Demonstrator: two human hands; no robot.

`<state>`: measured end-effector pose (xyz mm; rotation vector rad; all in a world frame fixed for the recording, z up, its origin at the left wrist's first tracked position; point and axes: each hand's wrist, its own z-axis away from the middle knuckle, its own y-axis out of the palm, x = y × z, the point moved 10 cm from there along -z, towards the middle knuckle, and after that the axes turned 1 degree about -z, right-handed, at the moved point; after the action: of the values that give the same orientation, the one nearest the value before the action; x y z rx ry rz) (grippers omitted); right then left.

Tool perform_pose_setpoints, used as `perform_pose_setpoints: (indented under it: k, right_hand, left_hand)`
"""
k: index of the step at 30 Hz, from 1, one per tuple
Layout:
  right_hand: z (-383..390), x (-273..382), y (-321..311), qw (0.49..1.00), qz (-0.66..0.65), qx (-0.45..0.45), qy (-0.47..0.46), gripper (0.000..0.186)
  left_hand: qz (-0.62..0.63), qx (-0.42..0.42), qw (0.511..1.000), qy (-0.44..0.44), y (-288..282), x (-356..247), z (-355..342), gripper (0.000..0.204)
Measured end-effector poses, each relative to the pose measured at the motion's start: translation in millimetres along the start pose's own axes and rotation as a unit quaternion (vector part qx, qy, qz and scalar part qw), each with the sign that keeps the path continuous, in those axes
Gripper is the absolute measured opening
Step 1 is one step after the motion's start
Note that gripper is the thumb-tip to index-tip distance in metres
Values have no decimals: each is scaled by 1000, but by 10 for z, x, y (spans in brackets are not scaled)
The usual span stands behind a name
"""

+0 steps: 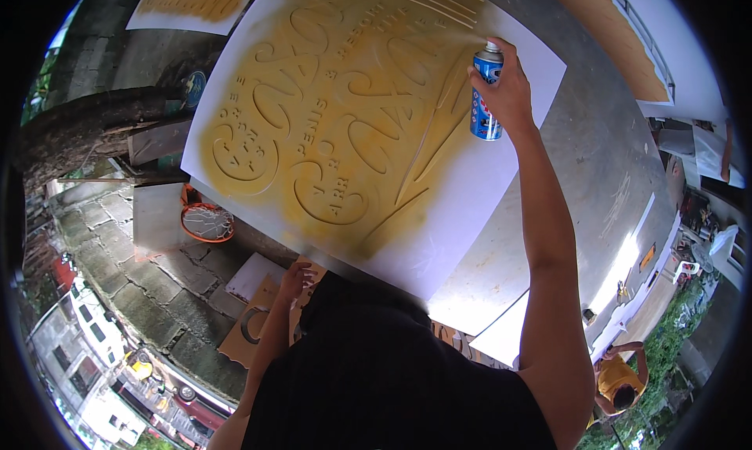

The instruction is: Spray painting a sign using a stencil on a board.

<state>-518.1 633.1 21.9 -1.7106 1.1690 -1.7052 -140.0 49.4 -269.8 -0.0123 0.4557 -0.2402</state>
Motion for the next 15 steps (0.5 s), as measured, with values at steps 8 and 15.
perform_pose_setpoints:
  k: [8, 15]
  right_hand:
    - [372, 20, 88, 999, -25, 31, 16, 68]
    - [1155, 326, 365, 974, -111, 188, 57, 69]
  left_hand:
    - [-17, 0, 1000, 3, 1, 13, 31, 37]
    - [-12, 7, 1000, 6, 31, 14, 41, 38]
